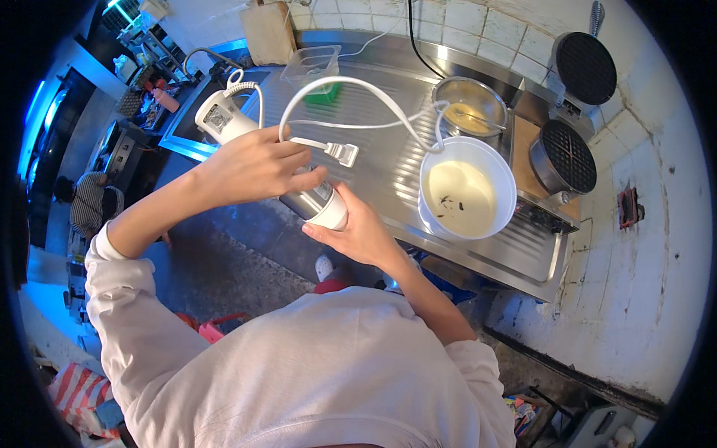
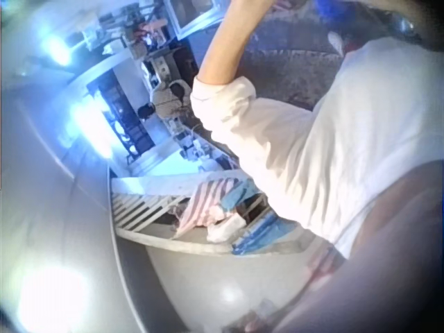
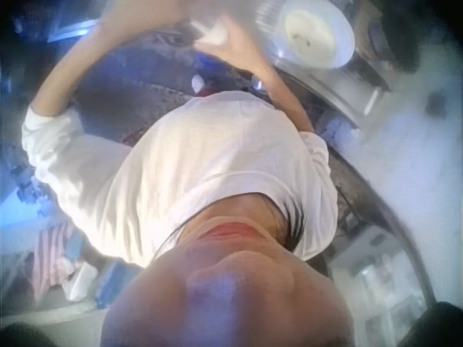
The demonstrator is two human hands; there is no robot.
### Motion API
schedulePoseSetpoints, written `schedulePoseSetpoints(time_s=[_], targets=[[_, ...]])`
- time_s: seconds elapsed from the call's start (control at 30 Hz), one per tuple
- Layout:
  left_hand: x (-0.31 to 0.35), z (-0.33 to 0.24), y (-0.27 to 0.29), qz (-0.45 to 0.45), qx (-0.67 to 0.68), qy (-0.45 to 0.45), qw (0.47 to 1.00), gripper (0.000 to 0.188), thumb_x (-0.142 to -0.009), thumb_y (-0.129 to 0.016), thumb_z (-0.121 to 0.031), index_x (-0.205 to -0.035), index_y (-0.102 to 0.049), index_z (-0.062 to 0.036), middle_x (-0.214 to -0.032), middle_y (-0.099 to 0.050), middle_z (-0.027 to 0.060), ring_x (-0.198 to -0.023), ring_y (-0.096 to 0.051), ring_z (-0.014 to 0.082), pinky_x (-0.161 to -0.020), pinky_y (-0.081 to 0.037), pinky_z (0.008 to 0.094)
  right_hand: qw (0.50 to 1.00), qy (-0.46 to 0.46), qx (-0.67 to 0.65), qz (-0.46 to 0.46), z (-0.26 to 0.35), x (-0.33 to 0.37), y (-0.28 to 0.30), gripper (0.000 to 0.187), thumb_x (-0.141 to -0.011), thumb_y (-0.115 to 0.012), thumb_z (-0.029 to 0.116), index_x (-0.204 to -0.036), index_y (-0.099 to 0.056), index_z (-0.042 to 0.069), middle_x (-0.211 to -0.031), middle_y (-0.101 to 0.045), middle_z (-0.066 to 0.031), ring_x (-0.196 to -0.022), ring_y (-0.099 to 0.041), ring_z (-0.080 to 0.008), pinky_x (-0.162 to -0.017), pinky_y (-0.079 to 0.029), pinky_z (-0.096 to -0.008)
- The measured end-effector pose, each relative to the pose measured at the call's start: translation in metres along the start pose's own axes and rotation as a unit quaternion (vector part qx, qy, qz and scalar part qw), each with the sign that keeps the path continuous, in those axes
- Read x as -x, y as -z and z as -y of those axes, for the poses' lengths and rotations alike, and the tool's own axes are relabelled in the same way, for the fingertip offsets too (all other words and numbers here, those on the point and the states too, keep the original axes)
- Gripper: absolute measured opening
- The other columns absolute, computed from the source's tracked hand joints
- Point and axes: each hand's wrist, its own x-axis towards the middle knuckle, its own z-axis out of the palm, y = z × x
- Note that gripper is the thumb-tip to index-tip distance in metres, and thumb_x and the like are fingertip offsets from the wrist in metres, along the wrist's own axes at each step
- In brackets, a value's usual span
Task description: The person picks up an immersion blender, opens a packet of sauce by hand, and pours the contents into a bowl of liquid on a digital scale before using the immersion blender to mix them.
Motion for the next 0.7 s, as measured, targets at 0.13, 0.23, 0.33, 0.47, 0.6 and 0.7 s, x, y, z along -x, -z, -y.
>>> schedulePoseSetpoints(time_s=[0.13, 0.23, 0.33, 0.47, 0.6, 0.7], targets=[[0.01, 0.019, -0.017, -0.004, -0.033, -0.036, 0.999, 0.03, -0.064, -0.056, -0.015, -0.094, -0.053, -0.0114, -0.075, -0.056, 0.0002, -0.074, -0.056, 0.0137, -0.069, -0.043, 0.0249, 0.994, -0.004, 0.097, -0.054, -0.002, -0.037, -0.018, 0.066, -0.064, -0.074, 0.026, -0.113, -0.041, -0.003, -0.101, -0.055, -0.0142, -0.093, -0.054, -0.0201, -0.08, -0.041, -0.0298], [0.025, 0.045, -0.027, 0.003, -0.033, -0.03, 0.999, 0.031, -0.065, -0.054, -0.014, -0.096, -0.052, -0.0108, -0.079, -0.056, 0.001, -0.076, -0.056, 0.0143, -0.069, -0.043, 0.0254, 0.993, -0.03, 0.083, -0.083, 0.006, -0.07, -0.035, 0.063, -0.061, -0.076, 0.025, -0.108, -0.046, -0.002, -0.099, -0.056, -0.0152, -0.094, -0.054, -0.0215, -0.08, -0.042, -0.0327], [0.046, 0.092, -0.025, 0.028, 0.053, -0.049, 0.997, 0.058, -0.06, -0.064, -0.038, -0.103, -0.049, -0.0021, -0.078, -0.052, 0.0063, -0.075, -0.054, 0.0202, -0.067, -0.043, 0.0284, 0.993, -0.07, 0.074, -0.067, 0.004, -0.089, -0.046, 0.055, -0.059, -0.075, 0.022, -0.103, -0.05, 0.0, -0.094, -0.058, -0.0143, -0.09, -0.055, -0.02, -0.078, -0.042, -0.0324], [0.06, 0.147, -0.039, -0.021, 0.21, -0.122, 0.97, 0.079, -0.054, -0.064, -0.058, -0.098, -0.05, 0.0061, -0.074, -0.05, 0.0121, -0.067, -0.052, 0.0259, -0.058, -0.042, 0.0342, 0.987, -0.073, 0.126, -0.066, -0.012, -0.094, -0.065, 0.058, -0.057, -0.075, 0.021, -0.105, -0.05, 0.001, -0.093, -0.058, -0.0129, -0.088, -0.054, -0.0207, -0.077, -0.041, -0.0319], [0.049, 0.203, -0.059, -0.064, 0.355, -0.117, 0.925, 0.043, -0.066, -0.063, -0.037, -0.085, -0.056, 0.0011, -0.064, -0.049, 0.0097, -0.06, -0.049, 0.0244, -0.053, -0.039, 0.0333, 0.989, -0.097, 0.05, -0.098, -0.009, -0.088, -0.086, 0.064, -0.054, -0.076, 0.019, -0.11, -0.049, 0.003, -0.092, -0.058, -0.0104, -0.089, -0.054, -0.0216, -0.08, -0.04, -0.0325], [0.032, 0.234, -0.07, -0.001, 0.416, -0.108, 0.903, 0.034, -0.077, -0.052, -0.037, -0.078, -0.059, -0.0034, -0.07, -0.059, 0.0109, -0.063, -0.056, 0.0224, -0.054, -0.042, 0.0321, 0.969, -0.211, -0.072, -0.109, -0.02, -0.079, -0.086, 0.069, -0.055, -0.072, 0.012, -0.119, -0.045, 0.006, -0.107, -0.054, -0.0095, -0.102, -0.049, -0.0207, -0.091, -0.034, -0.0342]])
